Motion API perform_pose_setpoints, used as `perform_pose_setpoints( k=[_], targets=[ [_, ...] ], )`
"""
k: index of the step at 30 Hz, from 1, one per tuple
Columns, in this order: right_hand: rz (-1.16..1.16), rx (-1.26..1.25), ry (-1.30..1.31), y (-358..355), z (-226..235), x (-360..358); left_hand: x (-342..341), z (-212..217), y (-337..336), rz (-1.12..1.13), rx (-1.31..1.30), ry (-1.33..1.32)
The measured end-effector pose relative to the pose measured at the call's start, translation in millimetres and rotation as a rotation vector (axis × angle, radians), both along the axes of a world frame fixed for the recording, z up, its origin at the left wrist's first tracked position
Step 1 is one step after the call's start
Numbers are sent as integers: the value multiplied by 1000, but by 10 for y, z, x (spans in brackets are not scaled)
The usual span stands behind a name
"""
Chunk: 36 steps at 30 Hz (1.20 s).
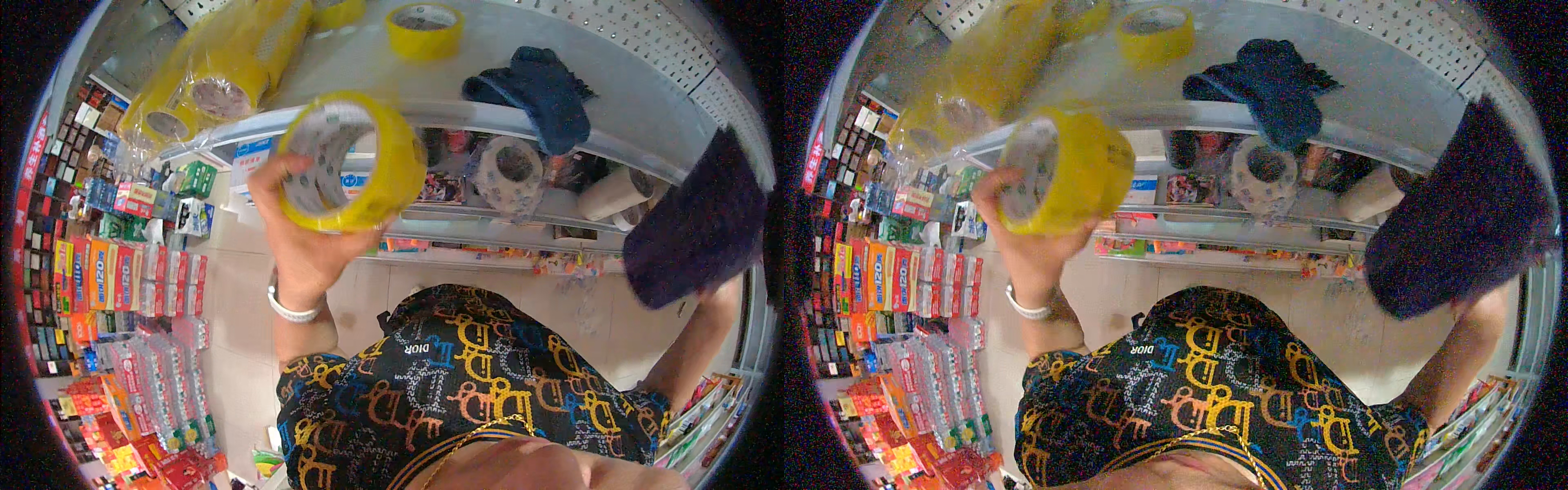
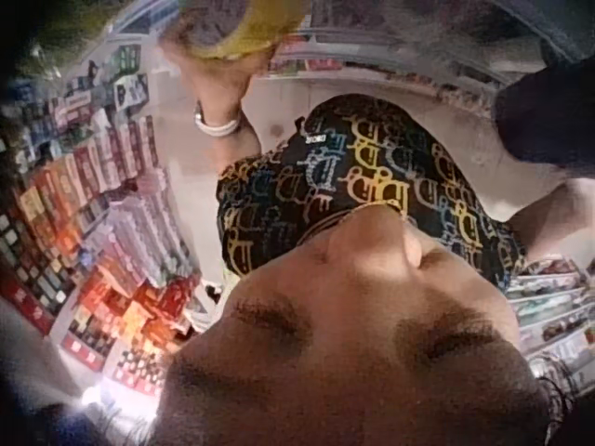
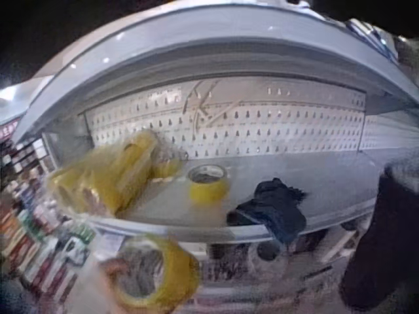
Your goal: The person wipes multiple metal shelves with a dark cloth and rearranges various items including a green notebook, rolls of tape, and boxes. The person moves items aside to clean underneath, then returns them to the shelves.
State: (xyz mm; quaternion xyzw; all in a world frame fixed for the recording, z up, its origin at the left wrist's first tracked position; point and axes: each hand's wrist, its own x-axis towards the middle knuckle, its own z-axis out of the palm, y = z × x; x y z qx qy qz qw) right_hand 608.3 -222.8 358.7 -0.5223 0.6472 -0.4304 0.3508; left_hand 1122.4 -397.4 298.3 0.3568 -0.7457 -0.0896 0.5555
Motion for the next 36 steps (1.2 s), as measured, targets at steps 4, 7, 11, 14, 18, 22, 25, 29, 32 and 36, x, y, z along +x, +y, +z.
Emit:
perform_pose_setpoints(
  k=[4,7,11,14,18,22,25,29,32,36],
  targets=[
    [313,221,-201,146,-534,545,66,-577,-7,3,320,113],
    [423,317,-208,-130,-1028,1126,142,-1022,-137,114,379,5],
    [264,170,-22,-846,-1556,2008,225,-1590,-543,215,347,-38],
    [248,60,-172,-1318,-2001,2490,268,-2038,-847,281,269,-91],
    [163,-182,51,-1899,-2419,2903,245,-2252,-1007,316,200,-173],
    [147,-278,78,-2294,-2311,3255,284,-2513,-1079,356,228,-193],
    [131,-367,14,-2509,-2365,3443,293,-2579,-1117,383,234,-223],
    [14,-468,85,-2867,-2492,3643,349,-2626,-1173,433,246,-157],
    [-6,-501,19,-3097,-2432,3758,437,-2634,-1139,458,264,-160],
    [-7,-430,107,-3504,-2524,3857,387,-2627,-1112,444,265,-152]
  ],
)
